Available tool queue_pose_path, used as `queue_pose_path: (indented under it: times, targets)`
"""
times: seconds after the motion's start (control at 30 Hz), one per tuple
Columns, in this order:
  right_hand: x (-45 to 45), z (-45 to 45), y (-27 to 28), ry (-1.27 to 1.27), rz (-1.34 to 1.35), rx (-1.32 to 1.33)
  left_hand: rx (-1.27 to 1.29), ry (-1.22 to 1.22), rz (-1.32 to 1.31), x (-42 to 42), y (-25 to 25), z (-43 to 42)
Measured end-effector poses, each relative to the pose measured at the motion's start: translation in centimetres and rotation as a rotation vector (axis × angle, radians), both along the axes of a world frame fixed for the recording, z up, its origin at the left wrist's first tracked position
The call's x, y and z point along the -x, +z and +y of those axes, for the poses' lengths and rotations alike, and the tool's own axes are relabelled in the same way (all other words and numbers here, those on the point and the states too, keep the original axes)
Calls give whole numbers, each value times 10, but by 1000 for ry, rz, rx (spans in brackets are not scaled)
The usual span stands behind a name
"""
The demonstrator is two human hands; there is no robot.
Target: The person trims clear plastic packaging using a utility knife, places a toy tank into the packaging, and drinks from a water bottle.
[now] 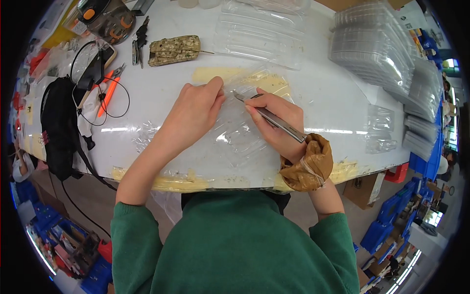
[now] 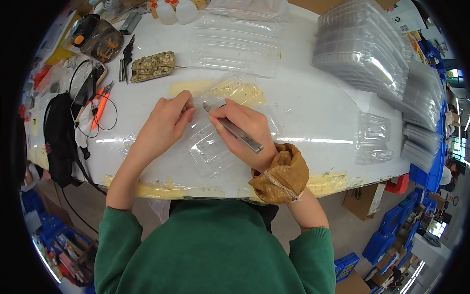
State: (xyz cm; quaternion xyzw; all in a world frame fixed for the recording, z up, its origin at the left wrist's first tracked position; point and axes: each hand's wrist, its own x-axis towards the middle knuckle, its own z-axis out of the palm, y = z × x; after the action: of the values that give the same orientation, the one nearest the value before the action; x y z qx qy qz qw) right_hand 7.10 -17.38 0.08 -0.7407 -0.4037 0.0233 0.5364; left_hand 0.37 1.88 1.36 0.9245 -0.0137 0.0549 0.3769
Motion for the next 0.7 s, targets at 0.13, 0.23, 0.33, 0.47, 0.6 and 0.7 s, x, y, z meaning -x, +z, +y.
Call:
queue_pose_path:
  times: [0.13, 0.23, 0.33, 0.47, 0.6, 0.7]
  targets:
    - [-1, 6, 0, 2, -5, -10, -8, 4, -9, 2, -2, 1]
    - [-2, 7, 2, 0, -16, -22, -40, -6, -42, 0, -2, 0]
    - [0, 5, 2, -15, 7, -30, -33, -2, -52, 0, -2, -1]
    - [-1, 5, -2, 5, -33, -32, -17, 6, -22, 2, -1, -1]
    - [-3, 7, -1, 28, -70, -36, -24, 8, -9, 1, -1, 1]
    - [-2, 6, 3, 22, -10, -8, -41, -3, -41, 1, -3, 0]
